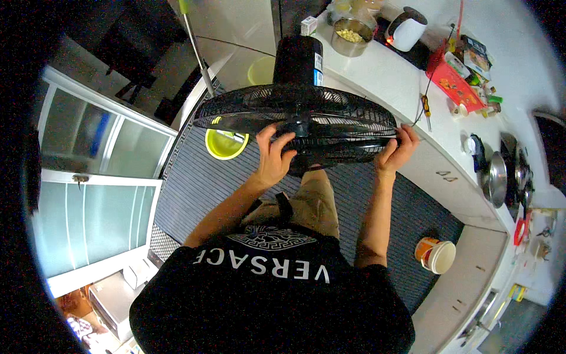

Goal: The person pours a white powder from a packet into a metal bowl and then uses a screwdriver to unscrew and remove the front grill of a standing fan. They then proceed to remove the fan blades from the central hub.

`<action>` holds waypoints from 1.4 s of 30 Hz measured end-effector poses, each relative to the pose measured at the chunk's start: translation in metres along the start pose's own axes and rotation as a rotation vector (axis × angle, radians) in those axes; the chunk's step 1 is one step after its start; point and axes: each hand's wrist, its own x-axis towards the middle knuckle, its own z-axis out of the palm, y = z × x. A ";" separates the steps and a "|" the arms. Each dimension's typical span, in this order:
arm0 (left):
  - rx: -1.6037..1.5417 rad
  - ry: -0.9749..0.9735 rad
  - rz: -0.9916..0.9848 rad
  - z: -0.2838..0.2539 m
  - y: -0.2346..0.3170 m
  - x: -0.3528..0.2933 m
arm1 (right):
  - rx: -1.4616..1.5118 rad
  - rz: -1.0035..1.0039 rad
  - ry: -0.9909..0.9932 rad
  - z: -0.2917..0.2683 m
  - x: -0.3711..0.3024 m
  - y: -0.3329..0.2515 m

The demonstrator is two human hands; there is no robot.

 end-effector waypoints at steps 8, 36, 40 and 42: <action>0.048 -0.133 -0.047 -0.020 -0.005 0.001 | 0.074 -0.054 -0.021 -0.014 0.000 0.000; -0.754 -1.151 -0.050 0.225 0.264 -0.039 | -0.356 0.135 0.002 -0.438 -0.010 0.094; -0.901 -1.181 0.301 0.268 0.344 -0.025 | -0.538 0.359 0.114 -0.538 -0.030 0.091; -0.955 -1.263 0.375 0.282 0.386 -0.015 | -0.552 0.516 0.277 -0.579 -0.045 0.085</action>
